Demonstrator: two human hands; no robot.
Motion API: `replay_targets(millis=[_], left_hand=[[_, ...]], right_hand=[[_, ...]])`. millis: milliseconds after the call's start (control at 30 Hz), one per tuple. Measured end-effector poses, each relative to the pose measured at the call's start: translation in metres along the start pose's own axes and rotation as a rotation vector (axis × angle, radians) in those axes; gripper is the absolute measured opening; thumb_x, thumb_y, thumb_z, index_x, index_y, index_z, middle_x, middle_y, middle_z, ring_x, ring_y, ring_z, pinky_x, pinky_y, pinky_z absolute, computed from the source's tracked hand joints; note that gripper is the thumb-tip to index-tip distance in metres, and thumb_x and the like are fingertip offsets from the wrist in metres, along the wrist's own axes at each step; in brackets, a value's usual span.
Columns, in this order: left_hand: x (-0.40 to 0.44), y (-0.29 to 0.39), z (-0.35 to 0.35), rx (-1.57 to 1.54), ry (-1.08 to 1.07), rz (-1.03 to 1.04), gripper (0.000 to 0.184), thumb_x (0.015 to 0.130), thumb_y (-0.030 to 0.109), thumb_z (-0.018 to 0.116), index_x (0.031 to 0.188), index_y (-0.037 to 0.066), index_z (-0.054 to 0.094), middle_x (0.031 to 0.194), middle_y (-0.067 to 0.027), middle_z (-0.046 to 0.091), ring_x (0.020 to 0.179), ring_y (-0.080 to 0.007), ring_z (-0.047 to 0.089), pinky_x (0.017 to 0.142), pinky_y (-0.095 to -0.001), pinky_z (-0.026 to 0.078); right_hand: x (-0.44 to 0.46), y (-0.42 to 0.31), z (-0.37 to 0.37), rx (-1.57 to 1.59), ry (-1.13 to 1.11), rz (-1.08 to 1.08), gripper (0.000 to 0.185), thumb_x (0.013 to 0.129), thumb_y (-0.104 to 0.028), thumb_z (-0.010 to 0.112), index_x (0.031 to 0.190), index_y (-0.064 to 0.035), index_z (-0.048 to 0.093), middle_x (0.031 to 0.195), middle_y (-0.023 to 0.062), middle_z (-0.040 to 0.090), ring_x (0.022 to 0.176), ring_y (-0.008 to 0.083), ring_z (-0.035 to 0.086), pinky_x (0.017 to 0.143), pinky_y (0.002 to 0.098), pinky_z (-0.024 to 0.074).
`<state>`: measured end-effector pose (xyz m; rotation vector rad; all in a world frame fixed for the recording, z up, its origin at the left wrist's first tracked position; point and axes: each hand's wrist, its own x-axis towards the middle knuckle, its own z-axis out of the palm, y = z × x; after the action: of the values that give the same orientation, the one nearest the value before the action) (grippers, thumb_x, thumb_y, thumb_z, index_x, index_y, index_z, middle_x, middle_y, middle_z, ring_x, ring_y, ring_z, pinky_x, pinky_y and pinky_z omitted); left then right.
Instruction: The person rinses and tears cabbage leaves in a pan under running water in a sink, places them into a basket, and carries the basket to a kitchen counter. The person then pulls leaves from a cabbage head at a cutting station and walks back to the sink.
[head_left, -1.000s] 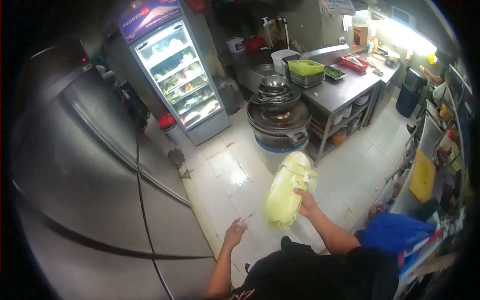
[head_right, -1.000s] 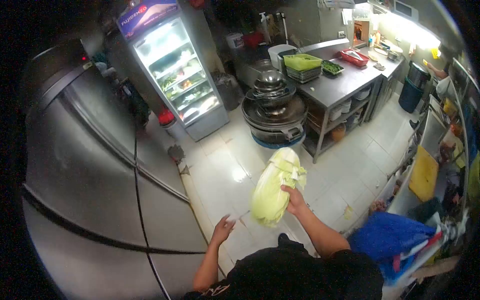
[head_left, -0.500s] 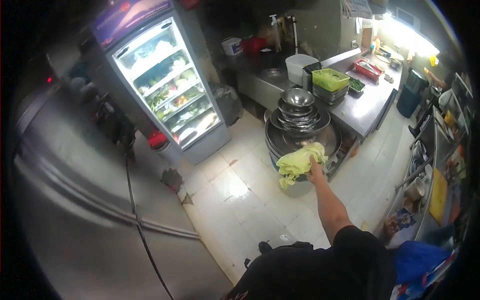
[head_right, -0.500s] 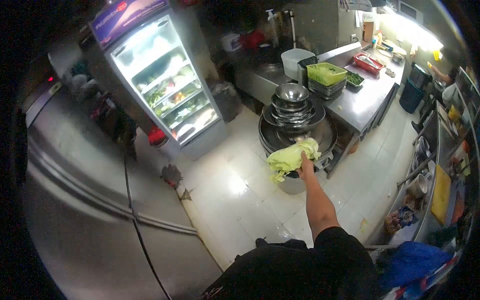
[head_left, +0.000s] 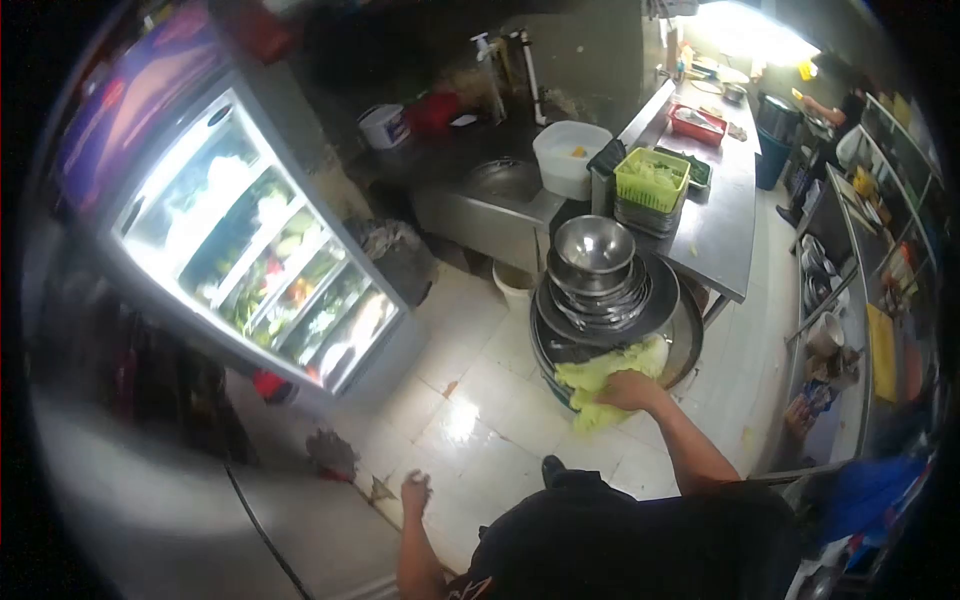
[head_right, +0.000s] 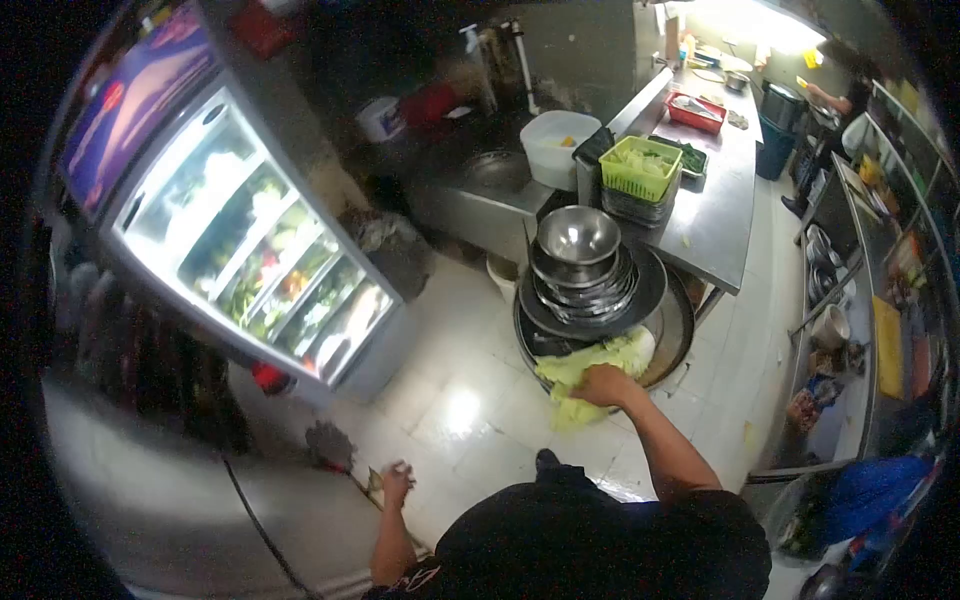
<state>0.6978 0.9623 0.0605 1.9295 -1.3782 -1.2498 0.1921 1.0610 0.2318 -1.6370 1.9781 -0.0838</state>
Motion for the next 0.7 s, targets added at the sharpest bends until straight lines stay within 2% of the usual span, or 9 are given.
replay_targets(millis=[33, 67, 100, 167, 233, 300, 567, 633, 700], left_hand=[[0.051, -0.055, 0.002, 0.136, -0.067, 0.005, 0.037, 0.078, 0.021, 0.063, 0.108, 0.001, 0.055, 0.066, -0.0094, 0.060, 0.056, -0.0177, 0.058, 0.050, -0.0298, 0.046], [0.036, -0.023, 0.000, 0.290, -0.113, -0.042, 0.035, 0.078, 0.021, 0.063, 0.106, 0.001, 0.056, 0.068, -0.0097, 0.060, 0.055, -0.0188, 0.058, 0.050, -0.0297, 0.046], [0.027, -0.008, 0.001, 0.147, -0.154, -0.194, 0.033, 0.083, 0.023, 0.060, 0.107, 0.002, 0.055, 0.092, -0.0127, 0.058, 0.077, -0.0229, 0.058, 0.061, -0.0374, 0.050], [0.081, -0.093, -0.020, 0.608, -0.522, 0.119, 0.033, 0.079, 0.020, 0.060, 0.111, 0.010, 0.056, 0.100, -0.0129, 0.058, 0.091, -0.0275, 0.055, 0.073, -0.0410, 0.049], [0.117, -0.065, -0.003, 0.734, -0.612, 0.064, 0.031, 0.080, 0.021, 0.059, 0.109, 0.009, 0.056, 0.098, -0.0134, 0.058, 0.090, -0.0274, 0.055, 0.073, -0.0407, 0.049], [0.174, -0.030, 0.010, 0.754, -0.602, -0.019, 0.030, 0.080, 0.021, 0.058, 0.107, 0.007, 0.056, 0.096, -0.0139, 0.059, 0.089, -0.0274, 0.056, 0.073, -0.0403, 0.049], [0.417, 0.122, -0.007, 0.737, -0.538, 0.119, 0.029, 0.083, 0.024, 0.053, 0.099, 0.000, 0.057, 0.089, -0.0158, 0.062, 0.085, -0.0271, 0.059, 0.074, -0.0389, 0.048], [0.488, 0.157, -0.015, 0.698, -0.508, 0.274, 0.030, 0.083, 0.025, 0.051, 0.097, -0.001, 0.058, 0.087, -0.0163, 0.062, 0.084, -0.0271, 0.060, 0.074, -0.0385, 0.048], [0.574, 0.201, 0.004, 0.602, -0.428, 0.650, 0.032, 0.084, 0.026, 0.050, 0.095, -0.003, 0.058, 0.085, -0.0168, 0.063, 0.083, -0.0270, 0.061, 0.074, -0.0382, 0.048]], right_hand=[[0.004, -0.031, -0.024, 0.090, 0.085, -0.085, 0.061, 0.076, -0.057, 0.052, 0.099, -0.0006, 0.062, 0.100, 0.0211, 0.060, 0.094, 0.0369, 0.056, 0.083, 0.0400, 0.0436], [0.038, -0.038, -0.019, 0.140, 0.124, -0.221, 0.061, 0.076, -0.055, 0.054, 0.105, -0.0014, 0.060, 0.105, 0.0200, 0.058, 0.096, 0.0354, 0.055, 0.085, 0.0398, 0.0422], [0.068, -0.060, -0.030, 0.198, 0.059, -0.309, 0.060, 0.077, -0.053, 0.054, 0.109, -0.0019, 0.058, 0.108, 0.0209, 0.057, 0.098, 0.0349, 0.055, 0.085, 0.0403, 0.0420], [0.113, -0.116, -0.050, 0.301, -0.012, -0.314, 0.060, 0.078, -0.049, 0.056, 0.116, -0.0027, 0.052, 0.107, 0.0174, 0.059, 0.098, 0.0306, 0.056, 0.084, 0.0385, 0.0421], [0.164, -0.153, -0.048, 0.284, 0.035, -0.543, 0.056, 0.079, -0.046, 0.056, 0.117, -0.0055, 0.051, 0.102, 0.0182, 0.060, 0.096, 0.0342, 0.055, 0.084, 0.0408, 0.0425], [0.199, -0.189, -0.062, 0.354, -0.074, -0.592, 0.055, 0.079, -0.045, 0.057, 0.117, -0.0051, 0.051, 0.100, 0.0180, 0.060, 0.096, 0.0337, 0.055, 0.084, 0.0407, 0.0422], [0.314, -0.173, -0.088, 0.257, 0.036, -0.257, 0.056, 0.079, -0.044, 0.056, 0.120, -0.0056, 0.049, 0.099, 0.0175, 0.061, 0.094, 0.0327, 0.056, 0.083, 0.0401, 0.0430], [0.323, -0.155, -0.100, 0.295, 0.105, -0.091, 0.057, 0.079, -0.044, 0.056, 0.121, -0.0066, 0.048, 0.100, 0.0163, 0.062, 0.095, 0.0311, 0.057, 0.083, 0.0388, 0.0435], [0.329, -0.131, -0.106, 0.382, 0.197, 0.021, 0.055, 0.080, -0.044, 0.056, 0.121, -0.0084, 0.049, 0.104, 0.0138, 0.062, 0.099, 0.0296, 0.056, 0.085, 0.0365, 0.0436]])
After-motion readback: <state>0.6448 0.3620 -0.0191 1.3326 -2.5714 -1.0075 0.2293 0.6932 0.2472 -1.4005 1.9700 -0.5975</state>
